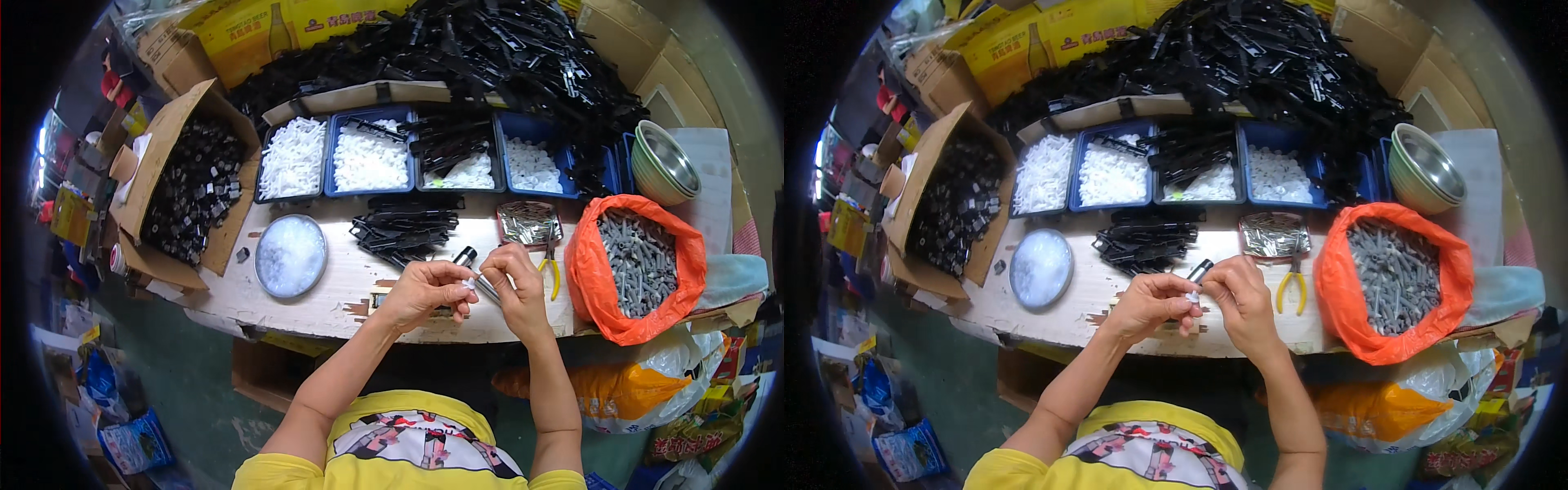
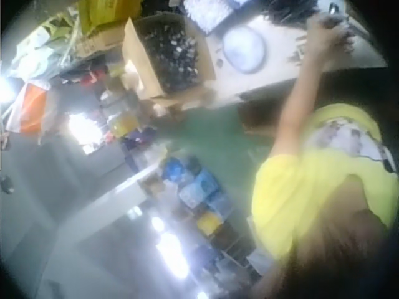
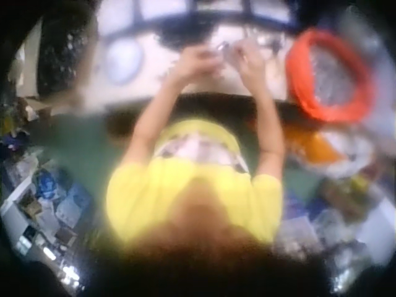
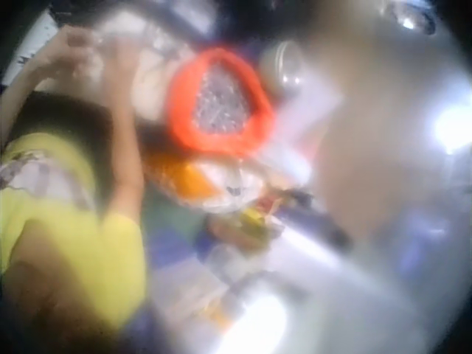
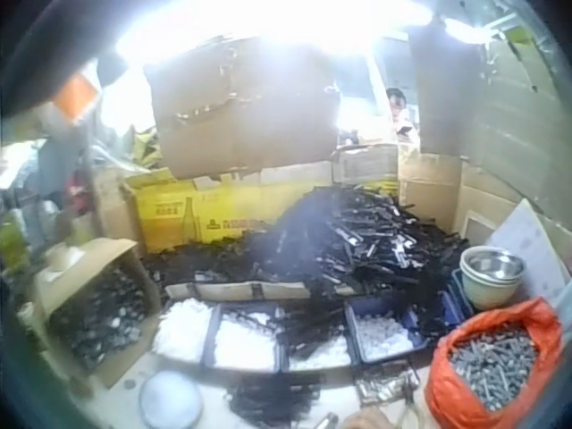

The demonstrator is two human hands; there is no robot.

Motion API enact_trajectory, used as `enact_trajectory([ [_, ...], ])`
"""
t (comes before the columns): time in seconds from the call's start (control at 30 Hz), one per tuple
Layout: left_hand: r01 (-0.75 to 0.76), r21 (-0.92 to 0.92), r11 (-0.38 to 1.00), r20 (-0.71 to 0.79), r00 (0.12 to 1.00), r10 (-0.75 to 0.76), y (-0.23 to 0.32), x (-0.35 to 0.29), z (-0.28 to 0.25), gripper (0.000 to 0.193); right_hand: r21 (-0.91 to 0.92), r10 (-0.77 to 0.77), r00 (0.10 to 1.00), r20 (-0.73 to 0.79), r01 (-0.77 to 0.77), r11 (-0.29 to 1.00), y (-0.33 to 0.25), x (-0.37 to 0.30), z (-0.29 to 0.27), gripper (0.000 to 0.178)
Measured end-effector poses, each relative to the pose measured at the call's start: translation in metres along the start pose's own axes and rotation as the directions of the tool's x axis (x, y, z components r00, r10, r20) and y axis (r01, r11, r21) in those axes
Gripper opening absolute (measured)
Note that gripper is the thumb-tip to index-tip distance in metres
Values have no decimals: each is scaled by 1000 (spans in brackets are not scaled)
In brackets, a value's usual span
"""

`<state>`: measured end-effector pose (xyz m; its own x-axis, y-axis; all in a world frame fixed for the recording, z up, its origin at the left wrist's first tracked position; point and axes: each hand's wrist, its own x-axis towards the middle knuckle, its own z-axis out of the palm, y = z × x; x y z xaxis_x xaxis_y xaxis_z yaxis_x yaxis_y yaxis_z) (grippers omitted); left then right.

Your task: The person assembles small lock components at a cluttered workbench. They pick black metal bodies and white plastic inserts, insert pins, and use a hammer and pliers to secure parts. Assembled units are placed into a cardboard box.

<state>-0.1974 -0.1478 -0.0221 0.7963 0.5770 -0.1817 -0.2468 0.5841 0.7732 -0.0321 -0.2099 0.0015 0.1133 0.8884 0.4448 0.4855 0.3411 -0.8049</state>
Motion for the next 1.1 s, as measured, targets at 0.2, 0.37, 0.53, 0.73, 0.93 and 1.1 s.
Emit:
enact_trajectory([
  [0.2,-74,12,997,21,997,74,-2,-14,-7,22,-117,-87,994,67,94,989,-7,4,7,5],
  [0.37,-141,62,988,8,990,141,-7,-23,-10,22,-220,-130,979,158,163,962,-16,9,11,6],
  [0.53,-128,89,988,-46,990,132,-9,-36,-14,21,-392,-205,935,289,311,866,-29,14,21,9],
  [0.73,-162,-33,986,-98,982,158,-6,-47,-24,22,-63,-106,986,130,115,991,-17,-2,48,12],
  [0.93,-162,-389,907,-69,987,147,-19,-50,-34,22,62,-73,990,122,66,996,-12,-18,63,33],
  [1.1,-155,-423,893,-94,987,127,-21,-51,-34,24,-182,-171,985,17,171,968,-18,-16,63,29],
])
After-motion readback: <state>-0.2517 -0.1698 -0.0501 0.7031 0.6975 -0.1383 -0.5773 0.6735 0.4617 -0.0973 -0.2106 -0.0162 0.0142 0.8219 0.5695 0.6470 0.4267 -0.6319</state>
